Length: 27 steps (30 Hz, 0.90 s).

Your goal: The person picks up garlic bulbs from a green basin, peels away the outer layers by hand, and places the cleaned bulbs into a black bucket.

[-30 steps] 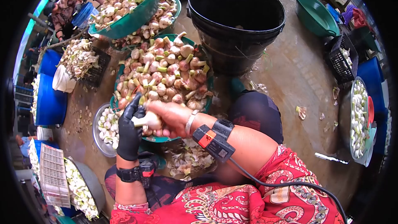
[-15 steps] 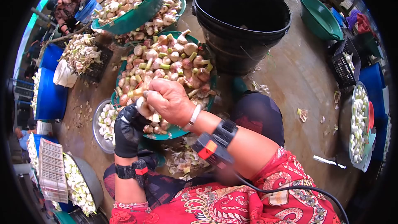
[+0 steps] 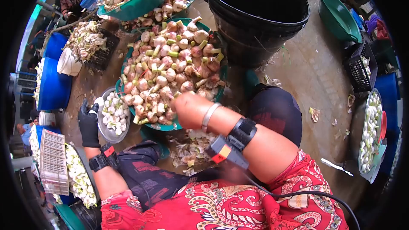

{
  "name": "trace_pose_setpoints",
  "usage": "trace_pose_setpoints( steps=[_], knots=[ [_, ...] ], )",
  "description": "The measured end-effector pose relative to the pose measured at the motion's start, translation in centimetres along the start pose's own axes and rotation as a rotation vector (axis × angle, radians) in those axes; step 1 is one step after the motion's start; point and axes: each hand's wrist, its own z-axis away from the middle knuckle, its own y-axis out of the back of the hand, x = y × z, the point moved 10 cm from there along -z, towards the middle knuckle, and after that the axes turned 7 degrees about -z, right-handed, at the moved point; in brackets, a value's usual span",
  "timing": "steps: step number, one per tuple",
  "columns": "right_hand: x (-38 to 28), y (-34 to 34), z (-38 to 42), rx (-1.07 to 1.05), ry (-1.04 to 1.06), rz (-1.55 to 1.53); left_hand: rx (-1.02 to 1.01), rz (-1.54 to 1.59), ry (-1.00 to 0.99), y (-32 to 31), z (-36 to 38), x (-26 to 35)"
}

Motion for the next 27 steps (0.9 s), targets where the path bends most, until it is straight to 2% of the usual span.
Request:
trace_pose_setpoints(
  steps=[2, 4, 6, 8, 10, 12, 14, 15, 17, 18, 20, 22, 24, 26, 27],
  knots=[
    [0.1, 3.4, -0.8, 0.172, -0.032, -0.172, -0.001, 0.0, -0.166, -0.2, 0.9, 3.0],
    [0.3, 5.7, -0.9, 0.322, -0.067, -0.226, -0.319, 0.271, -0.176, -5.5, 3.7, 7.5],
    [0.0, 6.6, -0.8, 0.357, -0.062, -0.173, -0.601, -0.081, -0.327, -13.7, 6.3, 8.0],
    [0.1, 6.5, -0.6, 0.36, -0.091, -0.233, -0.725, -0.277, -0.273, -18.0, 9.1, 8.8],
    [0.5, 6.3, -0.5, 0.366, -0.095, -0.234, -0.744, -0.528, -0.29, -20.8, 10.1, 7.7],
    [0.9, 6.2, -0.4, 0.343, -0.138, -0.273, -0.706, -0.545, -0.302, -24.0, 9.1, 5.1],
    [1.2, 6.3, -0.6, 0.343, -0.149, -0.267, -0.665, -0.303, -0.389, -25.1, 7.9, 4.0],
    [1.0, 6.3, -0.6, 0.357, -0.136, -0.249, -0.668, -0.307, -0.39, -24.6, 7.6, 4.0],
    [0.5, 6.5, -1.0, 0.376, -0.109, -0.231, -0.546, -0.167, -0.269, -22.3, 5.2, 4.0],
    [0.8, 6.0, -1.2, 0.353, -0.143, -0.267, -0.442, -0.141, -0.368, -21.2, 4.0, 4.3],
    [1.1, 5.4, -1.5, 0.335, -0.172, -0.3, -0.68, 0.498, 0.117, -17.8, 4.6, 6.4],
    [0.1, 4.7, -2.0, 0.359, -0.015, -0.438, -0.757, 0.718, 0.047, -13.1, 5.8, 11.6],
    [-0.4, 3.5, -2.5, 0.386, 0.101, -0.406, -0.832, 0.951, 0.013, -9.6, 7.9, 15.1],
    [0.5, 1.7, -3.8, 0.222, 0.031, -0.981, -0.891, 1.178, 0.105, -8.8, 9.7, 16.3],
    [-0.1, 2.1, -3.3, 0.17, -0.061, -1.127, -0.86, 1.398, 0.152, -8.8, 10.3, 16.4]
  ],
)
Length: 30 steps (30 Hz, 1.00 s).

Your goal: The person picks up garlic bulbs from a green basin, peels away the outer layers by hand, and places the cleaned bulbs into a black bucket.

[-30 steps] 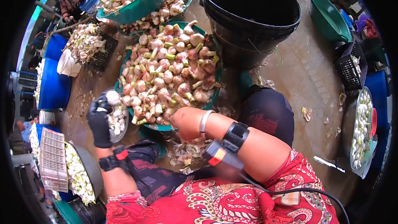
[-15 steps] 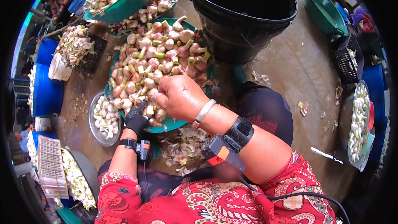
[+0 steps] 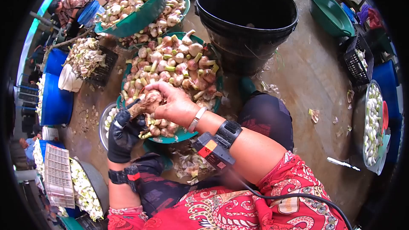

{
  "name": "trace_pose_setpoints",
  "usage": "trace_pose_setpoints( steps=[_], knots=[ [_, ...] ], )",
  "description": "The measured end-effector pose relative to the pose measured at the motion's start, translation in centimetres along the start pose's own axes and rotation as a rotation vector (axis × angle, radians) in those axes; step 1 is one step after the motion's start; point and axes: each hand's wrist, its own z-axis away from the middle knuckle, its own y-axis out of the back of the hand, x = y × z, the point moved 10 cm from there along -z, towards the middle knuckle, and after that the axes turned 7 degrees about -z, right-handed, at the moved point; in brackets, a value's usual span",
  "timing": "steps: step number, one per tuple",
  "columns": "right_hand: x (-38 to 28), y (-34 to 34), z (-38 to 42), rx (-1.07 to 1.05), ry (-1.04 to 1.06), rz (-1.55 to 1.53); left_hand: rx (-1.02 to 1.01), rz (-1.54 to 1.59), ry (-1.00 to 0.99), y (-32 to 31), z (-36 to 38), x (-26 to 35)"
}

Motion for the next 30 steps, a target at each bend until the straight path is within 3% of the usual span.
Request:
trace_pose_setpoints(
  steps=[1, 4, 6, 8, 10, 14, 17, 19, 20, 23, 24, 25, 27, 28, 30],
  knots=[
    [-0.5, -0.2, 0.1, -0.005, 0.007, 0.005, -0.02, 0.18, -0.04, -1.0, 0.3, 0.0],
    [-0.1, -0.2, 0.5, 0.079, -0.027, 0.014, 0.074, 0.339, -0.057, -1.1, -0.1, -1.7],
    [0.0, -0.2, 0.3, 0.086, 0.076, 0.077, 0.121, -0.248, -0.325, -1.1, -0.2, 0.2],
    [-0.4, 0.0, 0.5, 0.104, 0.203, 0.101, 0.124, -0.38, -0.359, -1.3, -0.2, 0.8],
    [0.1, 0.1, 0.4, 0.118, 0.144, 0.001, 0.121, -0.668, -0.422, -2.2, 0.0, 1.9],
    [0.8, 0.4, 0.5, 0.144, 0.026, -0.135, 0.172, -0.568, -0.386, -1.1, -0.2, 1.3],
    [2.2, 0.3, 0.6, 0.132, -0.041, -0.252, 0.139, -0.479, -0.245, -1.7, -0.4, 0.9],
    [2.5, 0.3, 0.6, 0.131, -0.057, -0.318, 0.191, -0.23, -0.149, -1.5, -0.5, -0.1],
    [2.6, 0.3, 0.6, 0.122, -0.083, -0.331, 0.187, -0.427, -0.228, -2.1, 0.0, 1.2],
    [1.7, 0.2, 0.5, 0.096, -0.088, -0.352, 0.141, -0.482, -0.288, -2.5, 0.3, 1.7],
    [1.5, 0.4, 0.4, 0.086, -0.071, -0.307, 0.124, -0.828, -0.478, -3.3, 0.4, 3.0],
    [1.3, 0.4, 0.4, 0.077, -0.054, -0.263, 0.122, -0.829, -0.476, -3.1, 0.3, 2.6],
    [1.7, 0.4, 0.5, 0.088, -0.047, -0.246, 0.133, -0.298, -0.314, -1.9, -0.6, 0.8],
    [1.8, 0.3, 0.4, 0.096, -0.04, -0.226, 0.134, -0.293, -0.314, -2.0, -0.5, 1.0],
    [2.2, 0.2, 0.6, 0.109, -0.091, -0.282, 0.134, -0.722, -0.441, -3.3, 0.2, 2.3]
  ],
)
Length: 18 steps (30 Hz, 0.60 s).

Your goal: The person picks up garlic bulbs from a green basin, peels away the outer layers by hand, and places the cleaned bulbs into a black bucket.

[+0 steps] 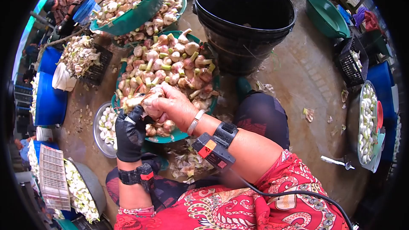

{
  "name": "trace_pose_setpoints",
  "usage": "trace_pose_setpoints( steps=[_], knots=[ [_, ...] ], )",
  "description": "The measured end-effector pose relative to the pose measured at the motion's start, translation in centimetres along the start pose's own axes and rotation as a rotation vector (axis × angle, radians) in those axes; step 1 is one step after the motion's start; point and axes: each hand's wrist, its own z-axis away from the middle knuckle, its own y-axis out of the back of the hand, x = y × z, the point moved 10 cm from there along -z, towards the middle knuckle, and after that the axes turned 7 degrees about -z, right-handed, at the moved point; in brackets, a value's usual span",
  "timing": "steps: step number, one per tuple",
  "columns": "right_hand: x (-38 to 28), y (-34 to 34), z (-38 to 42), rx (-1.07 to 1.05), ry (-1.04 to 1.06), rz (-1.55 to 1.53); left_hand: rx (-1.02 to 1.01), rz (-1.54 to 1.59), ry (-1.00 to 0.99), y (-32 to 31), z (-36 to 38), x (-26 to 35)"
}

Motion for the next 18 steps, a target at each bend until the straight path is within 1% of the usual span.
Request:
trace_pose_setpoints(
  steps=[1, 3, 4, 5, 6, 7, 8, 9, 11, 12, 14, 15, 16, 17, 18],
  knots=[
    [0.5, 0.1, 0.1, 0.017, -0.047, -0.059, -0.003, 0.003, 0.001, 0.0, 0.0, -0.1],
    [1.4, 1.1, -0.2, 0.039, -0.076, -0.081, 0.048, 0.111, 0.221, 0.8, 0.3, -2.4],
    [2.7, 0.5, -0.3, -0.065, -0.208, -0.214, 0.071, 0.148, 0.27, 1.1, 0.6, -3.2],
    [4.0, -0.3, 0.0, -0.17, -0.342, -0.347, 0.071, 0.148, 0.272, 1.2, 0.7, -3.6],
    [4.0, -0.8, 0.8, -0.126, -0.443, -0.348, 0.029, 0.075, 0.217, 1.2, 0.7, -3.3],
    [3.7, -1.3, 1.2, -0.128, -0.448, -0.349, -0.013, 0.002, 0.164, 1.1, 0.7, -3.2],
    [4.2, -1.9, 2.0, -0.152, -0.536, -0.322, -0.046, -0.65, -0.196, 0.5, 1.4, -2.2],
    [4.8, -2.2, 2.7, -0.175, -0.626, -0.295, 0.07, -0.88, -0.568, -0.9, 3.0, 0.5],
    [4.7, -2.3, 3.1, -0.198, -0.641, -0.287, 0.061, -0.863, -0.583, -0.8, 3.6, 0.1],
    [4.3, -2.3, 3.2, -0.192, -0.615, -0.256, 0.059, -0.861, -0.587, -0.7, 3.5, 0.5],
    [4.2, -1.7, 2.9, -0.187, -0.586, -0.217, -0.15, -0.062, -0.047, -0.2, 1.8, -3.4],
    [2.5, -1.9, 1.7, -0.272, -0.387, -0.156, -0.094, 0.095, 0.03, -0.1, 1.8, -2.2],
    [0.8, -2.2, 1.1, -0.352, -0.189, -0.101, -0.11, 0.122, 0.077, -0.1, 1.8, -2.3],
    [0.8, -0.6, 0.9, -0.219, -0.157, -0.096, -0.128, 0.149, 0.127, -0.1, 1.8, -2.4],
    [-0.1, -0.3, 1.1, -0.126, -0.122, -0.017, -0.112, 0.326, 0.171, -0.3, 1.6, -1.9]
  ],
)
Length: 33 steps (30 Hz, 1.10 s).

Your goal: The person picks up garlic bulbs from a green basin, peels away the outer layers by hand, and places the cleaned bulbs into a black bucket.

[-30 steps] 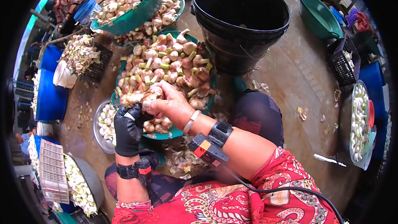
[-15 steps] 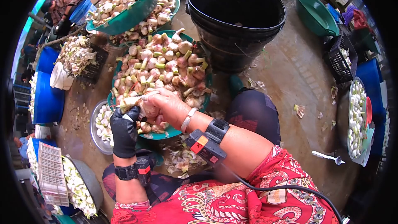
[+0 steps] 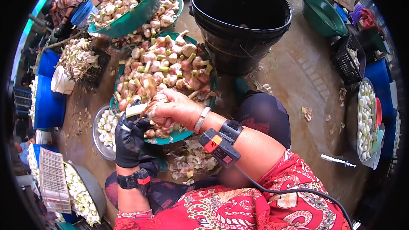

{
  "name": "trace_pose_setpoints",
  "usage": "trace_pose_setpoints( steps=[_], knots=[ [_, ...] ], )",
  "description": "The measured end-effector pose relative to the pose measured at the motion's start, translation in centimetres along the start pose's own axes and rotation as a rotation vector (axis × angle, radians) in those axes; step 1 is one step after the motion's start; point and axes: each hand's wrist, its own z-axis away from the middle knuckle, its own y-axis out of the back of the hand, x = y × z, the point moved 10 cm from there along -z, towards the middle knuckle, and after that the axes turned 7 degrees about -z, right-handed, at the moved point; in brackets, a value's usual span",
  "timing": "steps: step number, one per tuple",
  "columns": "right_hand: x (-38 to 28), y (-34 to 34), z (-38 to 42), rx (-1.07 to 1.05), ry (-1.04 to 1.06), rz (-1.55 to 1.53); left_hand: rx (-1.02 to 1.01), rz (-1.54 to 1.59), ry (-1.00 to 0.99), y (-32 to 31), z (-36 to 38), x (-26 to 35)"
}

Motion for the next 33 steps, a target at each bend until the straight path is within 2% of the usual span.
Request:
trace_pose_setpoints(
  steps=[1, 3, 4, 5, 7, 8, 9, 11, 12, 13, 15, 17, 19, 20, 21, 23, 24, 26, 27, 28, 29, 31, 33],
  knots=[
    [-0.8, 0.4, 0.3, 0.096, 0.031, 0.077, -0.002, -0.002, -0.002, -0.5, -0.1, 0.4],
    [-2.2, 0.4, 0.0, 0.138, 0.211, 0.533, 0.036, 0.315, 0.014, -1.2, 0.0, 0.6],
    [-1.9, 0.3, -0.1, 0.125, 0.204, 0.601, 0.113, 0.371, 0.039, -0.8, -0.1, 0.4],
    [-1.6, 0.3, -0.2, 0.125, 0.201, 0.6, 0.115, 0.371, 0.041, -0.4, -0.1, 0.3],
    [-1.0, -0.2, -0.5, 0.057, 0.182, 0.411, 0.094, 0.415, 0.08, 0.1, -0.4, 0.0],
    [-0.1, -0.2, -0.7, 0.007, 0.125, 0.172, 0.096, 0.338, 0.052, 0.1, -0.5, 0.4],
    [0.5, -0.4, -0.3, 0.005, -0.111, 0.133, 0.096, 0.338, 0.053, 0.3, -0.5, 0.4],
    [-0.3, 0.6, -0.3, 0.18, -0.119, 0.192, 0.113, 0.131, 0.103, 1.1, -0.5, -0.2],
    [-1.9, 0.1, -1.0, 0.152, 0.207, 0.123, 0.133, 0.035, 0.031, 1.1, -0.7, 0.2],
    [-3.6, 0.0, -1.2, 0.241, 0.456, 0.605, 0.136, 0.037, 0.034, 1.3, -0.8, 0.1],
    [-6.4, -4.5, 2.3, 0.251, 1.038, 1.22, 0.095, -0.149, 0.018, 2.0, -1.1, 0.5],
    [-6.7, -6.7, 4.1, 0.231, 1.152, 1.39, 0.122, -0.142, -0.008, 2.8, -1.3, 0.5],
    [-5.6, -7.5, 4.8, 0.148, 1.149, 1.503, 0.243, 0.139, -0.02, 5.4, -1.4, -1.6],
    [-3.3, -7.6, 4.3, 0.026, 0.899, 1.588, 0.299, 0.373, 0.004, 7.3, -2.0, -2.7],
    [-0.2, -7.5, 3.6, -0.142, 0.718, 1.639, 0.296, 0.097, -0.066, 8.6, -1.8, -2.4],
    [8.8, -2.2, 2.3, -0.394, -0.133, 1.59, 0.302, 0.447, 0.061, 7.5, -1.4, -2.9],
    [7.6, -2.0, 2.3, -0.345, -0.09, 1.574, 0.297, 0.447, 0.061, 7.0, -1.5, -2.8],
    [4.5, -1.1, 1.4, -0.183, 0.013, 1.575, 0.26, 0.181, -0.058, 5.7, -1.1, -1.7],
    [1.3, -0.5, 0.7, 0.028, 0.197, 1.452, 0.245, 0.329, 0.031, 4.5, -1.0, -1.7],
    [-2.9, -0.5, 1.3, 0.247, 0.489, 1.132, 0.259, 0.273, 0.01, 4.2, -1.0, -1.4],
    [-4.5, 0.3, 1.6, 0.342, 0.477, 0.937, 0.269, 0.215, -0.009, 4.0, -1.1, -1.0],
    [-5.6, -0.8, 1.7, 0.293, 0.578, 0.84, 0.231, 0.196, 0.004, 2.7, -1.1, -0.5],
    [-5.0, -1.6, 1.5, 0.225, 0.557, 0.949, 0.203, 0.182, 0.013, 2.0, -1.2, 0.0]
  ],
)
